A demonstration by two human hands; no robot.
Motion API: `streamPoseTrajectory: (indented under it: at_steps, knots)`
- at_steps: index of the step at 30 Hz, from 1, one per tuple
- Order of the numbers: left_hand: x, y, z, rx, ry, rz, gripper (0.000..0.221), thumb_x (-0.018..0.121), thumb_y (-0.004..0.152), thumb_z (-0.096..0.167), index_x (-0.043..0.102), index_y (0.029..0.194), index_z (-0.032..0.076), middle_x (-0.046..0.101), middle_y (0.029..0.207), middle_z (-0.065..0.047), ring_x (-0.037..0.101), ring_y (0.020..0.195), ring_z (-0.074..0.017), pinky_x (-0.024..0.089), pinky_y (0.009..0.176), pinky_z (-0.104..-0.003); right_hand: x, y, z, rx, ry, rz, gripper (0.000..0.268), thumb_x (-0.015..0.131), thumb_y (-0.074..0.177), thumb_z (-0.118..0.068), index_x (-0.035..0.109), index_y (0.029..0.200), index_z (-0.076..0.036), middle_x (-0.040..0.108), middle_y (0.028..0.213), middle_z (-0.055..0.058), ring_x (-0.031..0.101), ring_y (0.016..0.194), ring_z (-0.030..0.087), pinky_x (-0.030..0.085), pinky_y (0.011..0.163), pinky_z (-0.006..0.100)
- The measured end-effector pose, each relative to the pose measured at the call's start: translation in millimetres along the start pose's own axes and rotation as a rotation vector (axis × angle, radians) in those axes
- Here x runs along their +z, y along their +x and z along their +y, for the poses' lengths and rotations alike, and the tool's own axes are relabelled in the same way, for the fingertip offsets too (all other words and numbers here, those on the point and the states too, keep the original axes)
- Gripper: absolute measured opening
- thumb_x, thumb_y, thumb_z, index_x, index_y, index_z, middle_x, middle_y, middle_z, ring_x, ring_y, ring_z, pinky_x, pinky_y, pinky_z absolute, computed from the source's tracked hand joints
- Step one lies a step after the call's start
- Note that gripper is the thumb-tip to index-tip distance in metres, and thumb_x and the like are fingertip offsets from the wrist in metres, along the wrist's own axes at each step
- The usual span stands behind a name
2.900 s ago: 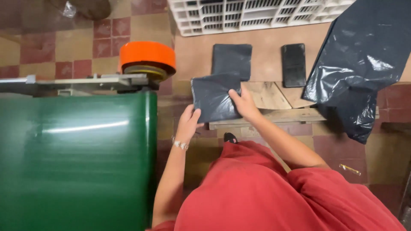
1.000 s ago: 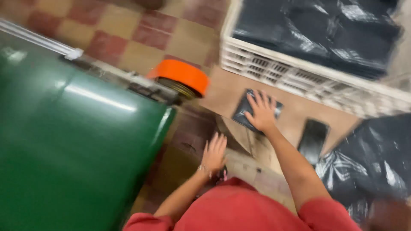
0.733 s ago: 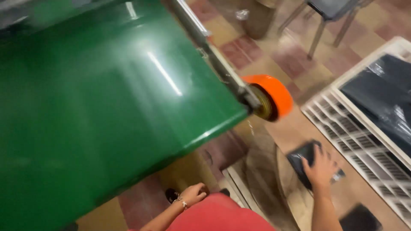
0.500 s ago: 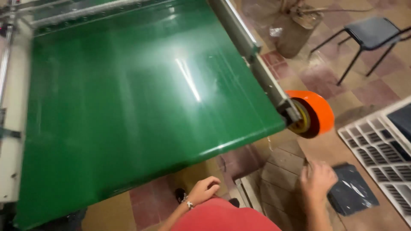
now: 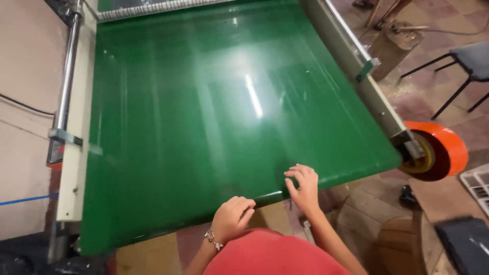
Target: Folding and stacking black plastic bags as they come off a conveyor belt.
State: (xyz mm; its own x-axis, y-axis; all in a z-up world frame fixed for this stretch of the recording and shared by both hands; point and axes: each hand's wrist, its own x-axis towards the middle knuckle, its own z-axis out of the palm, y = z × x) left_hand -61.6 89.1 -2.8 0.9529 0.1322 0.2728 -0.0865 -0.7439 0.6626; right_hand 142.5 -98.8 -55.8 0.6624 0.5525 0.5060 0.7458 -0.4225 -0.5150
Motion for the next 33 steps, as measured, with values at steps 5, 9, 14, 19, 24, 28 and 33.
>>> streamPoseTrajectory:
  at_steps: [5,9,14,19,24,28,33]
  knots:
    - [-25.5,-28.1,-36.2,0.004,0.053,0.014,0.013,0.055,0.095,0.018,0.067,0.095,0.013,0.07,0.086,-0.001,0.061,0.075,-0.0226,0.049,0.063,-0.037,25.6,17.0,-12.8,0.034,-0.04,0.02,0.011,0.066,0.087,-0.021,0.068,0.098,-0.021,0.067,0.11,0.0,0.06,0.113,0.025,0.038,0.096,0.042]
    - [-36.3,-24.4,-45.5,0.032,0.057,-0.014,0.012,0.055,0.096,0.019,0.065,0.096,0.014,0.069,0.086,-0.002,0.06,0.076,-0.0235,0.048,0.065,-0.036,29.2,24.7,-5.5,0.052,-0.159,0.016,0.012,0.066,0.088,-0.023,0.069,0.099,-0.021,0.066,0.11,0.002,0.058,0.109,0.026,0.039,0.093,0.043]
    - [-32.0,-7.8,-44.4,0.053,0.018,-0.045,0.018,0.06,0.094,0.027,0.066,0.098,0.011,0.069,0.09,-0.003,0.061,0.08,-0.024,0.048,0.066,-0.037,14.6,34.7,16.5,0.16,-0.234,-0.01,0.02,0.068,0.086,-0.025,0.069,0.106,-0.02,0.064,0.113,0.004,0.056,0.109,0.029,0.04,0.09,0.045]
    - [-7.4,4.5,-46.6,0.044,0.038,-0.155,0.026,0.065,0.09,0.035,0.067,0.104,0.013,0.07,0.101,-0.001,0.062,0.093,-0.0235,0.049,0.067,-0.038,-2.2,34.2,48.5,0.242,-0.321,-0.023,0.033,0.07,0.085,-0.027,0.066,0.116,-0.015,0.062,0.118,0.008,0.056,0.108,0.033,0.042,0.087,0.046]
    - [31.1,25.3,-50.4,0.282,0.298,-0.053,0.035,0.065,0.088,0.048,0.063,0.112,0.022,0.061,0.104,0.004,0.059,0.106,-0.0185,0.056,0.07,-0.033,-20.6,30.4,80.8,0.323,-0.418,0.025,0.042,0.078,0.081,-0.031,0.064,0.119,-0.017,0.061,0.115,0.005,0.06,0.107,0.033,0.049,0.086,0.047]
    - [58.2,40.8,-37.7,0.278,0.424,-0.038,0.055,0.072,0.077,0.056,0.06,0.121,0.023,0.059,0.125,0.002,0.053,0.127,-0.0231,0.049,0.096,-0.043,-39.8,35.6,104.3,0.369,-0.434,0.024,0.046,0.078,0.082,-0.032,0.063,0.122,-0.015,0.06,0.115,0.008,0.06,0.104,0.034,0.05,0.086,0.048]
    - [73.7,60.3,-9.1,0.219,0.543,-0.023,0.083,0.082,0.067,0.05,0.053,0.136,0.015,0.051,0.147,-0.009,0.042,0.141,-0.034,0.037,0.106,-0.064,-54.2,59.0,140.3,0.407,-0.458,0.069,0.056,0.08,0.083,-0.034,0.059,0.128,-0.007,0.06,0.119,0.015,0.06,0.104,0.038,0.051,0.087,0.052]
